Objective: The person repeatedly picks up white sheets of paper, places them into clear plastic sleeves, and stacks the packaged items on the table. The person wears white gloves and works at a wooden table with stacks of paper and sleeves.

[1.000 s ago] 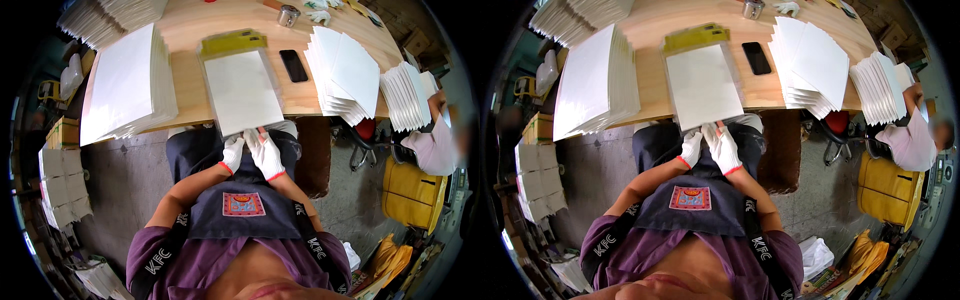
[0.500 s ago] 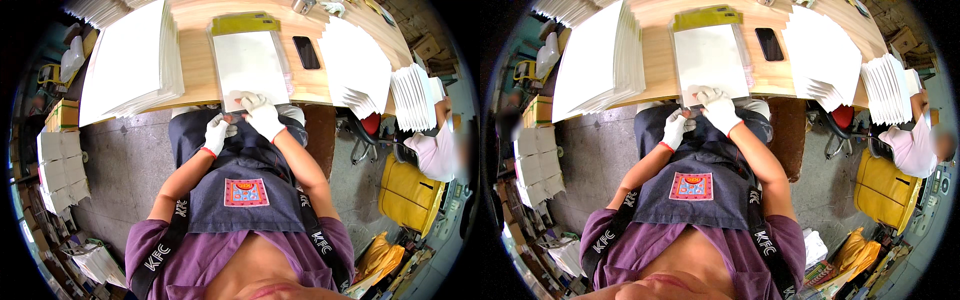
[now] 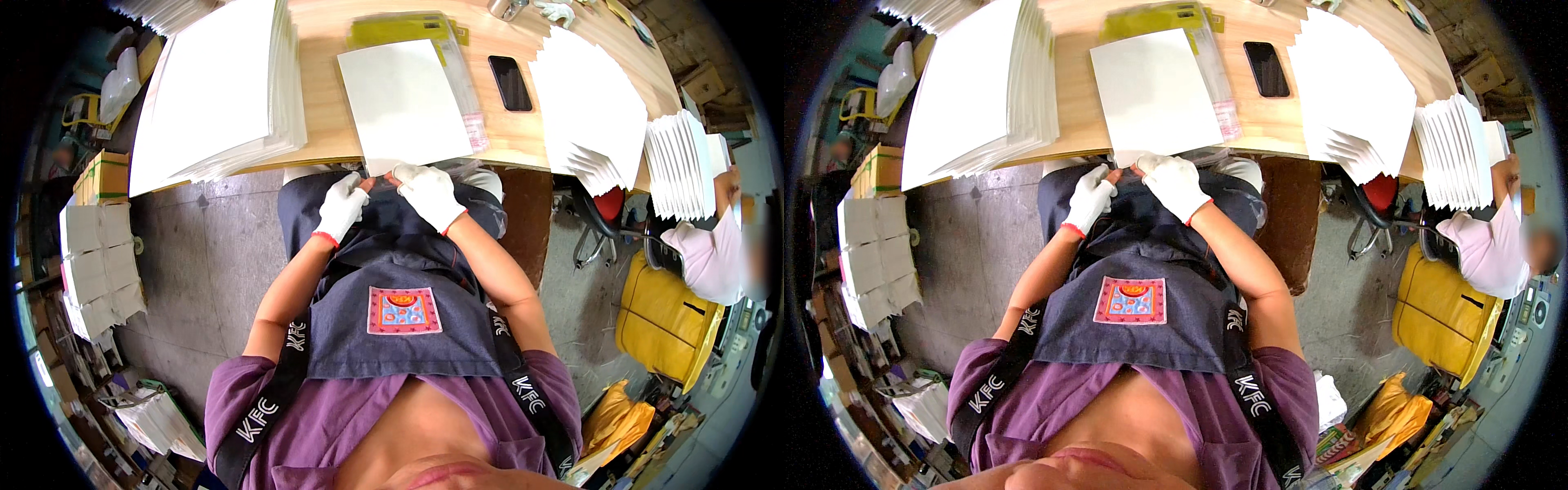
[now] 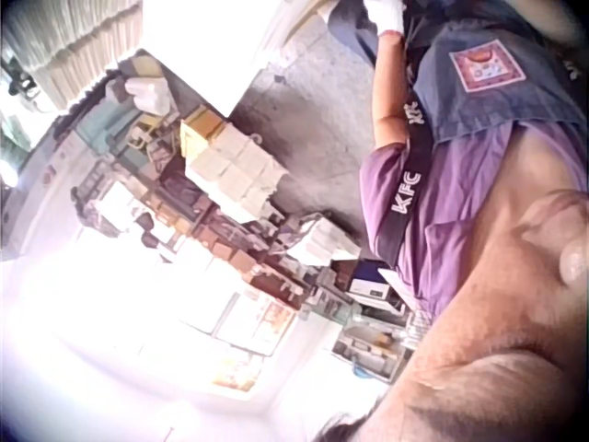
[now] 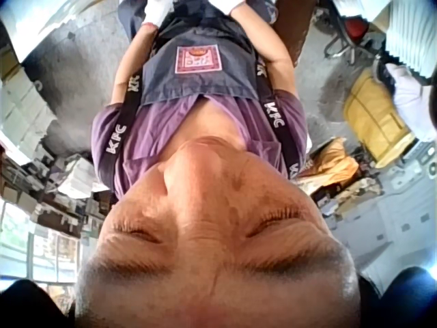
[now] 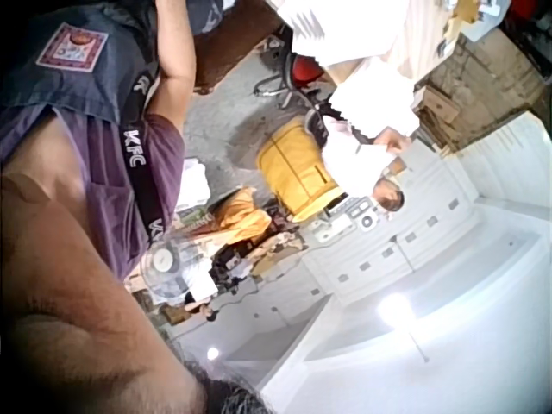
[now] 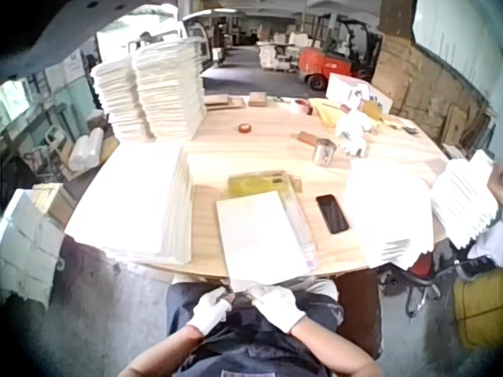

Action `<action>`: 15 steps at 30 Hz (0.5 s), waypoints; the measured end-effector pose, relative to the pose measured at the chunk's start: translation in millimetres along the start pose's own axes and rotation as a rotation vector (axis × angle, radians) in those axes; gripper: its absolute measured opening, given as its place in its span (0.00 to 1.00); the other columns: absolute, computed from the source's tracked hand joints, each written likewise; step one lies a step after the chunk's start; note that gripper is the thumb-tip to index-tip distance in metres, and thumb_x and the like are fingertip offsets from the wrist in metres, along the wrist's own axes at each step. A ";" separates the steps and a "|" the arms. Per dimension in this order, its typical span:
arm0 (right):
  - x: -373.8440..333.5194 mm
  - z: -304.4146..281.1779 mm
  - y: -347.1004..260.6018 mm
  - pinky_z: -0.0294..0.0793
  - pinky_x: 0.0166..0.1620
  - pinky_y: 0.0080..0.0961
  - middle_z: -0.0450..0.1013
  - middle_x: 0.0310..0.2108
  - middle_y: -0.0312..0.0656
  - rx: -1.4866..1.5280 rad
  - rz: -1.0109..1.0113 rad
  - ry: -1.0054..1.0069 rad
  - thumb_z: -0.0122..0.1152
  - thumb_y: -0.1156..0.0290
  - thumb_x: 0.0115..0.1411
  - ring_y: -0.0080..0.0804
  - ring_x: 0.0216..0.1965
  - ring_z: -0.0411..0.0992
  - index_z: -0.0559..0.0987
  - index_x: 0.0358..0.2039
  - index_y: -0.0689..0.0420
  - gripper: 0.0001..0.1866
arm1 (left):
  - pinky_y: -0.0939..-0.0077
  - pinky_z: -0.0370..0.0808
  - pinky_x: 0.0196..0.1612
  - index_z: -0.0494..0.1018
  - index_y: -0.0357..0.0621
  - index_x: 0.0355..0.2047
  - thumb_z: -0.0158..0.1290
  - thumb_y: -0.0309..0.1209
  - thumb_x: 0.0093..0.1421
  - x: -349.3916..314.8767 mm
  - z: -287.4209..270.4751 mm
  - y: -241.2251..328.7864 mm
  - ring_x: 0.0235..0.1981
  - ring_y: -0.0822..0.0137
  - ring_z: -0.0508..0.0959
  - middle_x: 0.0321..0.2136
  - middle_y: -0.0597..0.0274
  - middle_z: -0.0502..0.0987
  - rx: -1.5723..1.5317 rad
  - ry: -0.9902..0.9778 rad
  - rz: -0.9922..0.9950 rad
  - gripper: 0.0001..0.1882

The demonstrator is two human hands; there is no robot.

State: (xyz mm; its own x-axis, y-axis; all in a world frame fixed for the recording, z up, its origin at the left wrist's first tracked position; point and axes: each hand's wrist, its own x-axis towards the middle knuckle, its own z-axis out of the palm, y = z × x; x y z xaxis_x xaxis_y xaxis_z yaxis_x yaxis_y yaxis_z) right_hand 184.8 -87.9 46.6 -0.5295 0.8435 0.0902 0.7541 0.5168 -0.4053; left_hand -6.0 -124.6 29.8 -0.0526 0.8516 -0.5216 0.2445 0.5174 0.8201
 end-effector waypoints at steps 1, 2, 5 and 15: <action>0.0 3.9 -0.3 0.73 0.30 0.36 0.76 0.27 0.41 0.014 -0.018 -0.011 0.54 0.64 0.54 0.40 0.27 0.76 0.76 0.31 0.50 0.07 | 0.82 0.64 0.16 0.70 0.41 0.29 0.50 0.38 0.61 1.5 0.4 -1.5 0.13 0.78 0.64 0.17 0.69 0.69 -0.037 -0.022 -0.008 0.12; 0.3 7.0 -0.5 0.74 0.30 0.35 0.77 0.28 0.40 0.028 -0.036 -0.022 0.54 0.66 0.52 0.40 0.27 0.75 0.76 0.31 0.50 0.06 | 0.82 0.64 0.16 0.70 0.41 0.29 0.50 0.38 0.61 2.9 1.0 -3.8 0.13 0.78 0.64 0.18 0.68 0.69 -0.073 -0.045 -0.016 0.12; 2.8 12.9 -4.2 0.74 0.30 0.35 0.77 0.28 0.40 0.074 -0.072 -0.063 0.54 0.65 0.53 0.39 0.28 0.76 0.76 0.31 0.51 0.07 | 0.82 0.63 0.16 0.72 0.41 0.32 0.48 0.35 0.62 1.2 2.5 -6.3 0.13 0.78 0.63 0.19 0.68 0.69 -0.139 0.005 0.027 0.10; 9.6 20.7 -15.4 0.73 0.28 0.39 0.75 0.23 0.42 -0.005 -0.088 -0.073 0.52 0.61 0.56 0.42 0.27 0.76 0.73 0.29 0.53 0.09 | 0.85 0.56 0.13 0.73 0.39 0.32 0.45 0.31 0.61 0.9 -8.1 -8.9 0.12 0.80 0.60 0.17 0.69 0.67 -0.424 -0.187 -0.068 0.09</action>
State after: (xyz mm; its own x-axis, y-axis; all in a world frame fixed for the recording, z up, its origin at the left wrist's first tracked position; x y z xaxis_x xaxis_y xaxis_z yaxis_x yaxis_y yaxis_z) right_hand 160.0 -90.8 34.9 -0.6206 0.7819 0.0589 0.7051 0.5894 -0.3943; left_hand -16.1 -127.7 24.0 0.1297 0.8049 -0.5790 -0.1730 0.5934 0.7861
